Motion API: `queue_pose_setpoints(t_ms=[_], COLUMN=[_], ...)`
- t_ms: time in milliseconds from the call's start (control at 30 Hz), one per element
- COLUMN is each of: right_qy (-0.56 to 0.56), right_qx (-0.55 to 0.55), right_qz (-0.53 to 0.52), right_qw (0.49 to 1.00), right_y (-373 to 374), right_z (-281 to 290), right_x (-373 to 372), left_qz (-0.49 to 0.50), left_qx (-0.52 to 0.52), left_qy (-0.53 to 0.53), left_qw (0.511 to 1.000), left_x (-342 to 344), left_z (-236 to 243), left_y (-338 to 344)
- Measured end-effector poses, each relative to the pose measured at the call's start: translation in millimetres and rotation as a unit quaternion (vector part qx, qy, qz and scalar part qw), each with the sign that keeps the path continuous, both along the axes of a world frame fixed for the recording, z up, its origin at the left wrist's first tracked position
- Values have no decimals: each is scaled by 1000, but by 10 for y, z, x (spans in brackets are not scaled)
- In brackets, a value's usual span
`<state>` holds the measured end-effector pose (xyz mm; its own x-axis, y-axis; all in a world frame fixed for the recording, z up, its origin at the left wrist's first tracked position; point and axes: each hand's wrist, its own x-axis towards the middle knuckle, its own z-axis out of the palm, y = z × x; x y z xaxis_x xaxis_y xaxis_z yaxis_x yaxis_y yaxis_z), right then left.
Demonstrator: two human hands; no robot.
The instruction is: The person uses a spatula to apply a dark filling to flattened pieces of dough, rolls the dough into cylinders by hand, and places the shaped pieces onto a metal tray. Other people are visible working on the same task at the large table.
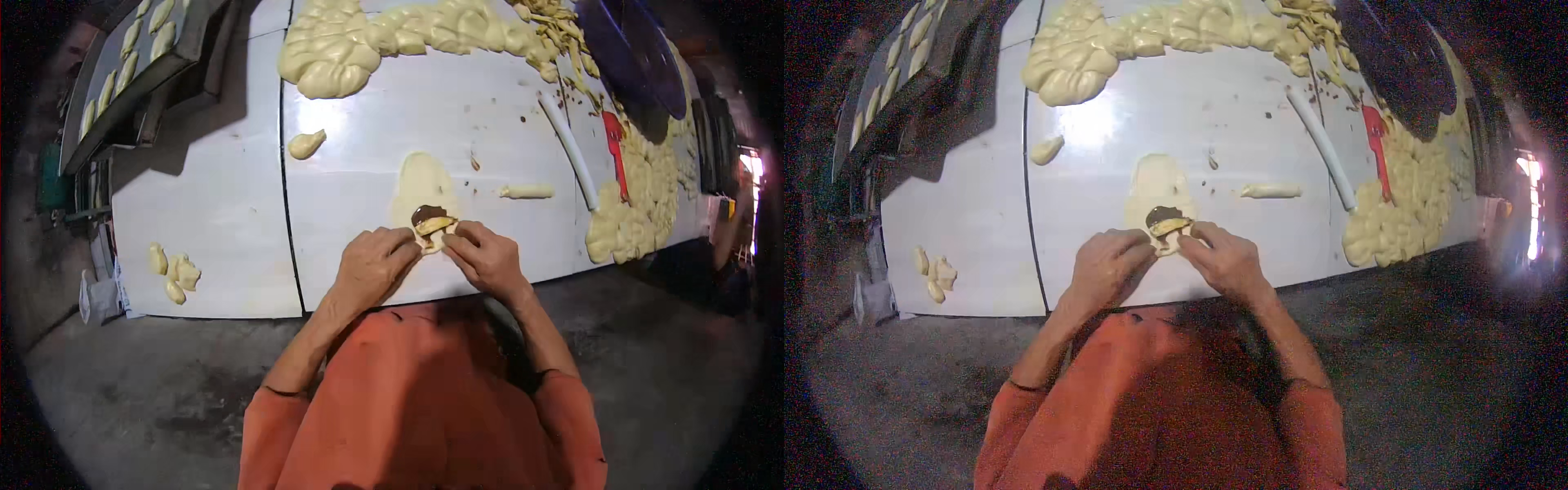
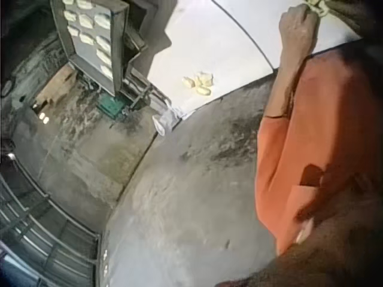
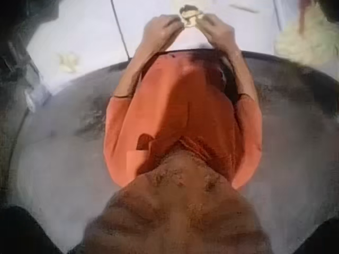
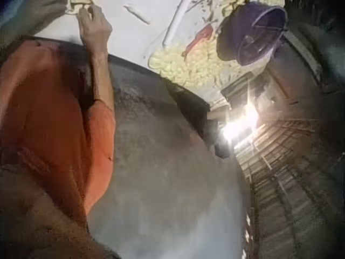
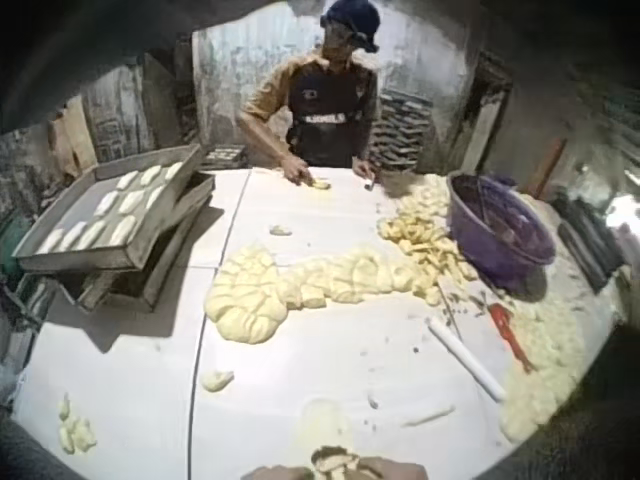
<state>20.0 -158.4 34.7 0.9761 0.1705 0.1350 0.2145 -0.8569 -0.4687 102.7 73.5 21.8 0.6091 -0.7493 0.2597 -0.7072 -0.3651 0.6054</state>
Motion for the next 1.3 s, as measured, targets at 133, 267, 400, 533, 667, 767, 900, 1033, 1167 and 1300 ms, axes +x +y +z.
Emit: queue_pose_setpoints(t_ms=[133,267,400,533,667,767,900,1033,1167,1300], right_qy=[24,133,42,78,64,28,-15,62,114,27], right_qx=[119,215,85,92,80,46,14,51,55,35], right_qz=[-43,-158,-78,-27,-11,69,109,45,-78,-35], right_qw=[992,955,992,992,995,996,994,996,989,998], right_y=[1,-81,-102,-207,-250,-304,-325,-285,-216,-299], right_z=[-17,140,21,87,136,86,-30,-51,77,-41], right_x=[13,151,369,396,442,471,500,605,717,651], left_qz=[40,162,201,173,184,104,64,110,193,160], left_qx=[-72,-119,-36,34,-4,47,56,48,34,28], left_qy=[60,200,144,123,80,21,10,43,134,105], left_qw=[995,959,968,977,980,993,996,992,971,981], left_x=[4,65,128,125,148,221,256,293,322,340], left_z=[47,239,269,239,329,317,244,264,335,241], left_y=[-50,-127,-236,-163,-205,-181,-246,-280,-297,-164])
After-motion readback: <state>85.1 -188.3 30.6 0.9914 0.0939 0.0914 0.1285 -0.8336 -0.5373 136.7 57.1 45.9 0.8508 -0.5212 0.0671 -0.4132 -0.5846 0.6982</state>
